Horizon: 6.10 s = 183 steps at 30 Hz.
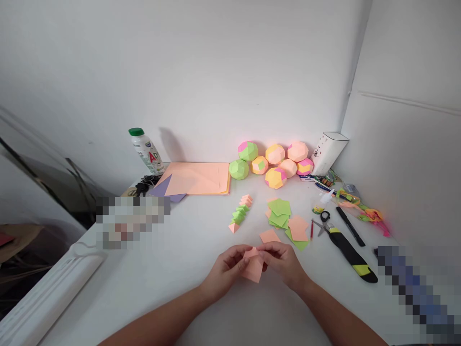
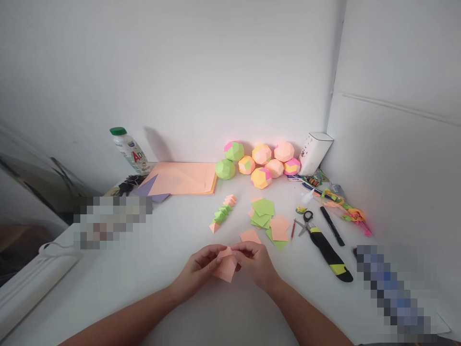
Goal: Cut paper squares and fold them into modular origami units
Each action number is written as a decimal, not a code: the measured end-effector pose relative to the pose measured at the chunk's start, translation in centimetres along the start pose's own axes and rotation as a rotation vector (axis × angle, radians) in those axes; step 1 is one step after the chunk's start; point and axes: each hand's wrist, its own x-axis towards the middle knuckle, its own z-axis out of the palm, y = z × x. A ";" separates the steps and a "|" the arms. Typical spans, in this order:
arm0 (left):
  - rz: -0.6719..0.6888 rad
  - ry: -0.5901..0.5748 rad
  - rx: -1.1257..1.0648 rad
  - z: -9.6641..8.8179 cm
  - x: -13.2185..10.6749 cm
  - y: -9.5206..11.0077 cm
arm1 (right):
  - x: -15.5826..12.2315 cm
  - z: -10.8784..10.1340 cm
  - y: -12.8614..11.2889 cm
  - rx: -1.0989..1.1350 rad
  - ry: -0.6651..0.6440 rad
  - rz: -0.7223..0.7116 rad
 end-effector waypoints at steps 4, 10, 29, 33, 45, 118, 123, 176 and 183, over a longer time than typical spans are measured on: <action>0.028 -0.068 -0.087 0.0 0.2 0.1 | 0.0 0.3 0.1 0.034 -0.038 0.008; 0.052 -0.143 -0.170 0.1 0.4 0.2 | -0.1 0.1 0.2 0.033 -0.076 -0.018; -0.014 0.062 -0.183 -0.6 0.6 -0.3 | -0.1 0.1 0.3 0.012 -0.111 0.015; -0.099 0.137 -0.315 -0.8 0.9 -0.6 | 0.0 0.1 0.3 -0.071 -0.174 0.035; -0.063 -0.102 -0.219 0.0 0.2 -0.3 | -0.2 0.1 0.3 -0.046 -0.199 0.134; 0.164 -0.031 0.376 -0.2 -0.2 0.2 | -0.4 0.1 -0.4 -0.189 -0.025 -0.117; 0.138 -0.045 0.159 -0.5 0.2 -0.6 | -0.4 0.1 -0.4 -0.213 -0.015 -0.113; 0.082 -0.068 0.365 0.2 -0.3 1.0 | 0.1 0.0 0.5 0.054 -0.089 -0.061; 0.073 -0.053 0.349 -0.1 -0.2 0.5 | -0.1 0.3 -0.2 0.023 -0.107 -0.082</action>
